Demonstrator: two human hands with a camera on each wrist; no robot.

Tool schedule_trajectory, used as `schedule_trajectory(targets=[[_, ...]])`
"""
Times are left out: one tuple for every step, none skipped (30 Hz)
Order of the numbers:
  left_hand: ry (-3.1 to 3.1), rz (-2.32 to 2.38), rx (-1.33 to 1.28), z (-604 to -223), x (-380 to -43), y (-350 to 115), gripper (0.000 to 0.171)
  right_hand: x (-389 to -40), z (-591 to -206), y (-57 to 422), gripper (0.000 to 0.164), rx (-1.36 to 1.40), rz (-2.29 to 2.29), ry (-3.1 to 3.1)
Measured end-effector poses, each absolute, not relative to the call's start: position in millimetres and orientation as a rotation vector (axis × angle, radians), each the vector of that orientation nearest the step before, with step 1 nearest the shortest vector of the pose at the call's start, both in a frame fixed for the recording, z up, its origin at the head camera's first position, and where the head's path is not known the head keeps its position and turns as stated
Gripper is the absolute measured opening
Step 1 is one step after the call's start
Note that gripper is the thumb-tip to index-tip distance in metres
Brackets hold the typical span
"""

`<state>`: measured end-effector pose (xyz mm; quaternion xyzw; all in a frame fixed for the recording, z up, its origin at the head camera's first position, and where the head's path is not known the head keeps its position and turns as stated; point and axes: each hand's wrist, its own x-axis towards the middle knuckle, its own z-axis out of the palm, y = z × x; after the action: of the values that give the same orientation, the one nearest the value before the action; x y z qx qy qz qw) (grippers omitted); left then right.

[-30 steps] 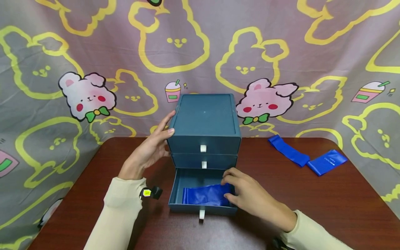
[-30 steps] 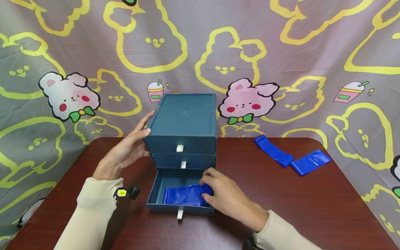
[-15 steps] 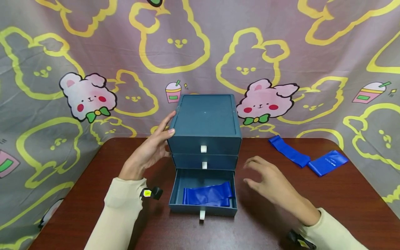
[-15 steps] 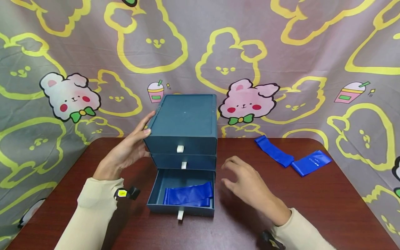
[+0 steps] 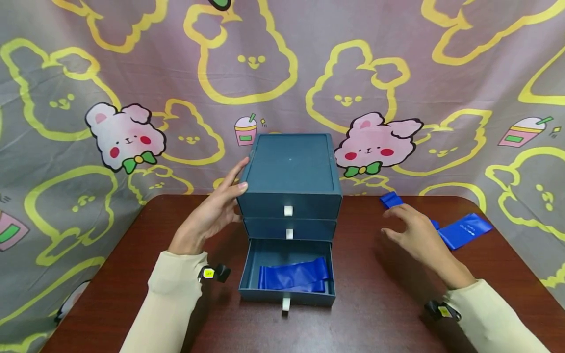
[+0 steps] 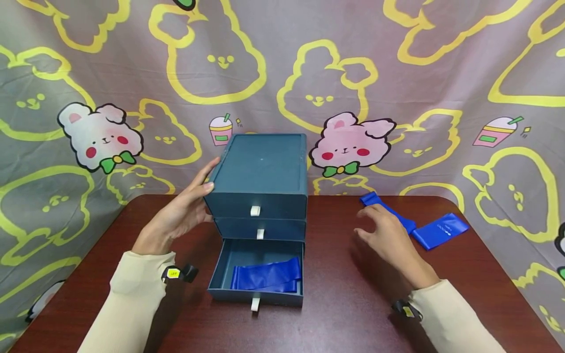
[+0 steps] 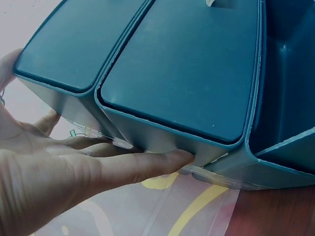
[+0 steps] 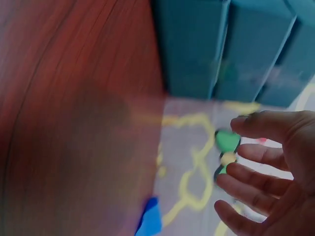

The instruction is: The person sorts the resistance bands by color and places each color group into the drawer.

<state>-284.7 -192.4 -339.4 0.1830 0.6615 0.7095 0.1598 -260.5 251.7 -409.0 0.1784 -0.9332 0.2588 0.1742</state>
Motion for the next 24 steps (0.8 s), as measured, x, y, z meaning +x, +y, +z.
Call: schedule_trajectory(targets=[[1.89, 2.028, 0.523, -339, -285, -192, 0.068, -263, -411, 257, 0.037, 0.495, 0.739, -2.652], [1.89, 2.027, 0.523, -339, -284, -192, 0.068, -266, -414, 263, 0.038, 0.484, 0.741, -2.663], [1.89, 2.026, 0.523, -339, -284, -192, 0.068, -269, -416, 268, 0.038, 0.471, 0.74, -2.677], [1.89, 2.026, 0.524, -339, -284, -193, 0.068, -272, -419, 274, 0.039, 0.457, 0.74, -2.694], [1.889, 2.026, 0.523, -339, -284, -192, 0.068, -274, -421, 279, 0.04, 0.443, 0.74, -2.711], [1.886, 2.027, 0.524, -339, -284, -192, 0.068, -277, -424, 285, 0.042, 0.429, 0.744, -2.728], [1.885, 2.027, 0.526, -339, -284, -193, 0.068, -280, -426, 291, 0.043, 0.415, 0.746, -2.748], [1.884, 2.027, 0.528, -339, -284, -193, 0.068, -282, -428, 296, 0.044, 0.402, 0.746, -2.764], [1.883, 2.027, 0.529, -339, -284, -193, 0.068, -285, -430, 302, 0.044, 0.391, 0.746, -2.78], [1.882, 2.027, 0.53, -340, -284, -193, 0.068, -288, -433, 308, 0.045, 0.382, 0.742, -2.79], [1.881, 2.027, 0.532, -340, -284, -193, 0.068, -291, -435, 313, 0.046, 0.375, 0.74, -2.799], [1.879, 2.028, 0.534, -340, -284, -193, 0.068, -293, -437, 319, 0.048, 0.363, 0.741, -2.814], [1.88, 2.027, 0.534, -340, -284, -194, 0.068, -295, -440, 323, 0.05, 0.355, 0.735, -2.826], [1.879, 2.028, 0.533, -340, -284, -194, 0.068, -297, -442, 328, 0.052, 0.343, 0.735, -2.841], [1.879, 2.027, 0.533, -340, -284, -194, 0.068, -299, -445, 333, 0.054, 0.333, 0.735, -2.853], [1.878, 2.028, 0.533, -340, -284, -194, 0.068, -300, -447, 337, 0.056, 0.321, 0.735, -2.861], [1.876, 2.028, 0.532, -340, -284, -194, 0.068, -301, -448, 340, 0.058, 0.31, 0.738, -2.874], [1.873, 2.031, 0.531, -340, -284, -193, 0.068, -302, -450, 344, 0.059, 0.3, 0.734, -2.882], [1.873, 2.031, 0.529, -340, -284, -193, 0.068, -302, -451, 347, 0.059, 0.298, 0.725, -2.882], [1.872, 2.032, 0.528, -340, -284, -193, 0.068, -303, -452, 349, 0.06, 0.292, 0.721, -2.89], [1.872, 2.032, 0.527, -340, -284, -193, 0.068, -303, -452, 351, 0.06, 0.283, 0.714, -2.897], [1.872, 2.033, 0.526, -340, -284, -193, 0.068, -304, -452, 353, 0.06, 0.276, 0.706, -2.907], [1.872, 2.034, 0.524, -340, -284, -193, 0.067, -304, -452, 355, 0.06, 0.27, 0.695, -2.918], [1.871, 2.035, 0.524, -340, -285, -193, 0.067, -304, -452, 356, 0.061, 0.259, 0.686, -2.934]])
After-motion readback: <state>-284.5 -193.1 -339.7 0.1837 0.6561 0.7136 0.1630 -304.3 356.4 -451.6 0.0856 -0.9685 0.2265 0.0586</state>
